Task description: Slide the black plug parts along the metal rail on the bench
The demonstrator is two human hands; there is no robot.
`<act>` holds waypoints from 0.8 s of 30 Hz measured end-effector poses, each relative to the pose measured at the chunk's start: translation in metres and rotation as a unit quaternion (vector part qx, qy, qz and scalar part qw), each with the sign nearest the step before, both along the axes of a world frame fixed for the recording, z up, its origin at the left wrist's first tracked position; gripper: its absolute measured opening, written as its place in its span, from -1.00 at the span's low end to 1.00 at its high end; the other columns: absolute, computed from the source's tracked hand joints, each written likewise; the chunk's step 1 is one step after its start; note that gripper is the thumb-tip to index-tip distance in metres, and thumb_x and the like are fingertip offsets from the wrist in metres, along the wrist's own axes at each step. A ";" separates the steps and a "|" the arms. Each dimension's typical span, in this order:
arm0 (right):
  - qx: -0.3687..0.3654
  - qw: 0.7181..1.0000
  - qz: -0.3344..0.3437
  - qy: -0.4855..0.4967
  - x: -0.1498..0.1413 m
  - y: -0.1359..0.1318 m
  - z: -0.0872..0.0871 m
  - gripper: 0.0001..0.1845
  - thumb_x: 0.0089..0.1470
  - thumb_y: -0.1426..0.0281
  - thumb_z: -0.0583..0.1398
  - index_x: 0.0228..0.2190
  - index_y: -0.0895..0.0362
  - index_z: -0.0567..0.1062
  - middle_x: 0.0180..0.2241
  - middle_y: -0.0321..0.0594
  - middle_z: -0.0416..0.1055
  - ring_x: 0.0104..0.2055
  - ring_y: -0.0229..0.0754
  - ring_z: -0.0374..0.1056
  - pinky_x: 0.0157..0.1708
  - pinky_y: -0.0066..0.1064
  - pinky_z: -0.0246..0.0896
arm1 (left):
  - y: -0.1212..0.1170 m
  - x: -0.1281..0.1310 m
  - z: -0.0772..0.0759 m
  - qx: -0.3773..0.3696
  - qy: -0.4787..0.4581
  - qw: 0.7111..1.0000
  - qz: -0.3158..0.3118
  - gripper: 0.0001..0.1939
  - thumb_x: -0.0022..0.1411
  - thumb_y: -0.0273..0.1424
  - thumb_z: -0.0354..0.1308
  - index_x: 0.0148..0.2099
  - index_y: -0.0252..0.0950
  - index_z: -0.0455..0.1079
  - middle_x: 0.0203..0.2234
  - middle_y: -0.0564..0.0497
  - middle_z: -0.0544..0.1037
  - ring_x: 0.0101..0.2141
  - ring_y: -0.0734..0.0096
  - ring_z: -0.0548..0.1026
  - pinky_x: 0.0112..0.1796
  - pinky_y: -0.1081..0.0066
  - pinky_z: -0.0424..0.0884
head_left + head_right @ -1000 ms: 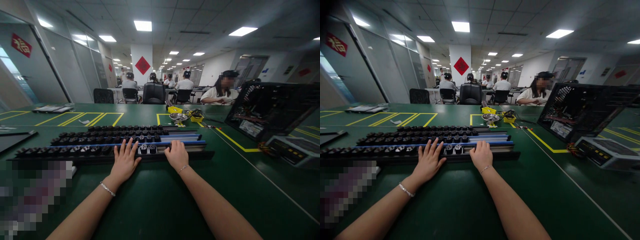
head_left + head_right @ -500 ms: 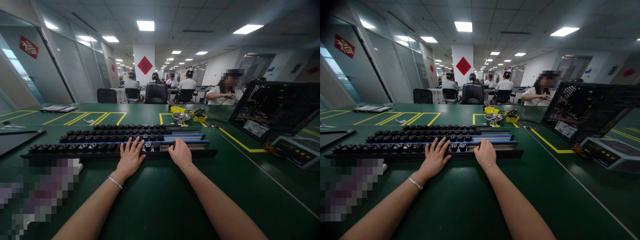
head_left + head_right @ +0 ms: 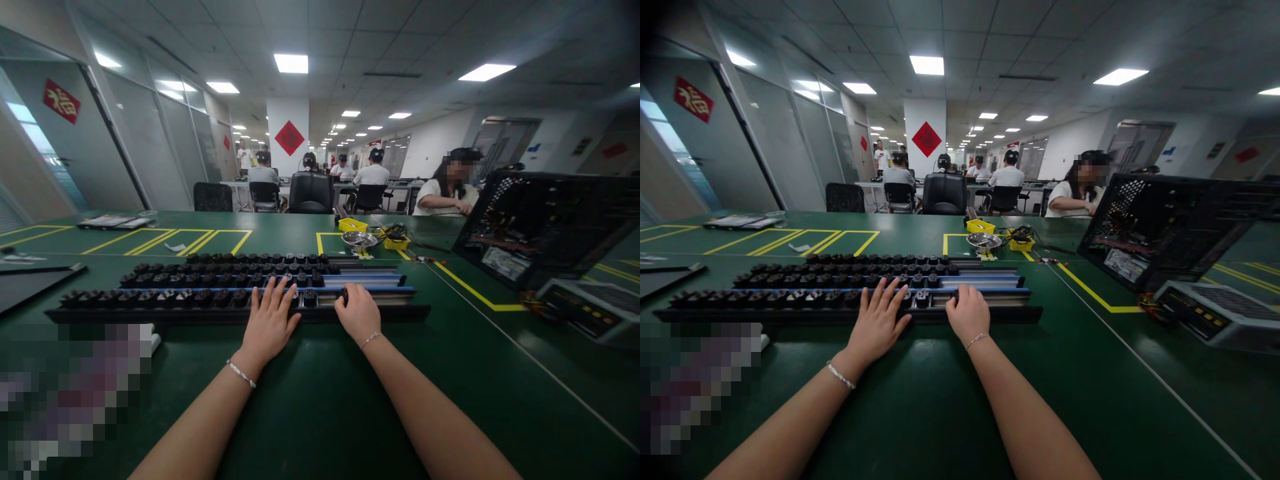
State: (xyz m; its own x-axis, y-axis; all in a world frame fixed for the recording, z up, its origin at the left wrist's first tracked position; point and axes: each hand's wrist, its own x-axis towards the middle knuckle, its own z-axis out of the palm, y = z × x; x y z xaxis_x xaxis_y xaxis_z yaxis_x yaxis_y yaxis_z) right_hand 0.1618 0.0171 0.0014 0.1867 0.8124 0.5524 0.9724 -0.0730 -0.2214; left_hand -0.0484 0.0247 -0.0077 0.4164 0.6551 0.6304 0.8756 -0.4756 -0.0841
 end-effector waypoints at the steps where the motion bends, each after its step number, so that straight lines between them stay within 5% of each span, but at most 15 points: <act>1: 0.014 1.000 -0.005 -0.008 0.001 0.000 -0.001 -0.77 0.03 0.34 0.05 -0.27 0.11 0.42 -0.29 -0.13 0.35 -0.23 -0.12 0.23 -0.28 -0.36 0.05 | -0.004 0.010 0.002 0.002 0.005 1.000 -0.020 -0.44 0.27 -0.19 -0.12 0.28 -0.20 0.02 0.27 -0.05 0.06 0.28 0.13 -0.14 0.20 -0.05 -0.21; 7: 0.057 0.997 0.029 -0.037 0.006 -0.001 -0.004 -0.75 0.03 0.36 0.05 -0.26 0.15 0.43 -0.26 -0.12 0.42 -0.20 -0.11 0.26 -0.18 -0.32 0.05 | -0.026 0.043 0.008 -0.003 0.031 0.996 -0.084 -0.45 0.26 -0.15 -0.11 0.27 -0.14 0.04 0.28 0.03 0.05 0.27 0.18 -0.11 0.21 0.00 -0.10; 12: 0.044 0.998 0.030 -0.039 0.011 0.006 -0.007 -0.74 0.02 0.34 0.05 -0.25 0.15 0.42 -0.26 -0.08 0.44 -0.21 -0.07 0.28 -0.22 -0.30 0.05 | -0.036 0.027 0.018 -0.029 0.028 0.997 -0.060 -0.49 0.28 -0.20 -0.13 0.24 -0.17 0.09 0.28 0.04 0.05 0.28 0.24 -0.13 0.22 0.07 -0.06; 15: 0.030 0.999 0.028 -0.033 0.012 0.008 -0.006 -0.75 0.00 0.35 0.05 -0.27 0.15 0.42 -0.28 -0.07 0.44 -0.23 -0.06 0.29 -0.26 -0.30 0.05 | -0.049 0.005 0.040 -0.035 -0.003 0.999 -0.038 -0.57 0.26 -0.30 -0.09 0.17 -0.19 0.20 0.24 0.01 0.15 0.26 0.24 -0.04 0.22 0.09 -0.03; 18: 0.022 0.999 0.022 -0.031 0.011 0.007 -0.004 -0.76 -0.01 0.35 0.05 -0.29 0.15 0.42 -0.32 -0.07 0.44 -0.26 -0.07 0.28 -0.28 -0.31 0.05 | -0.067 -0.053 0.073 -0.047 -0.056 0.997 0.006 -0.70 0.24 -0.38 -0.09 -0.05 -0.21 0.38 0.02 0.01 0.43 0.08 0.32 0.29 0.12 0.21 0.20; 20: 0.022 0.999 0.019 -0.030 0.010 0.006 -0.002 -0.77 -0.01 0.35 0.05 -0.30 0.15 0.41 -0.33 -0.08 0.43 -0.27 -0.08 0.28 -0.29 -0.32 0.04 | -0.077 -0.121 0.089 -0.029 -0.110 0.985 0.127 -0.70 0.18 -0.39 -0.08 -0.09 -0.25 0.39 -0.12 -0.05 0.50 -0.06 0.25 0.41 0.00 0.15 0.35; 22: 0.021 0.999 0.017 -0.031 0.009 0.006 -0.002 -0.78 -0.01 0.35 0.05 -0.32 0.15 0.41 -0.34 -0.09 0.43 -0.27 -0.09 0.28 -0.29 -0.32 0.03 | -0.083 -0.203 0.093 -0.012 -0.108 0.951 0.291 -0.69 0.15 -0.34 -0.07 -0.12 -0.28 0.39 -0.19 -0.13 0.51 -0.15 0.10 0.47 -0.16 0.02 0.43; 24: 0.021 0.999 0.018 -0.030 0.008 0.005 -0.002 -0.78 0.00 0.35 0.04 -0.32 0.15 0.40 -0.33 -0.09 0.43 -0.26 -0.09 0.28 -0.28 -0.33 0.03 | -0.083 -0.283 0.080 -0.034 -0.057 0.912 0.406 -0.63 0.10 -0.20 -0.01 -0.19 -0.36 0.41 -0.30 -0.21 0.53 -0.25 -0.02 0.50 -0.35 -0.01 0.47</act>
State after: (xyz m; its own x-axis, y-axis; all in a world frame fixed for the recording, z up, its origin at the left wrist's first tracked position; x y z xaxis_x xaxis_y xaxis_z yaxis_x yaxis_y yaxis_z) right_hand 0.1699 0.0225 -0.0001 0.1237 0.7938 0.5954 0.9859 -0.0299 -0.1649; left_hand -0.3319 -0.0586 0.0726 -0.2888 0.7575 0.5855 0.9427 0.3317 0.0359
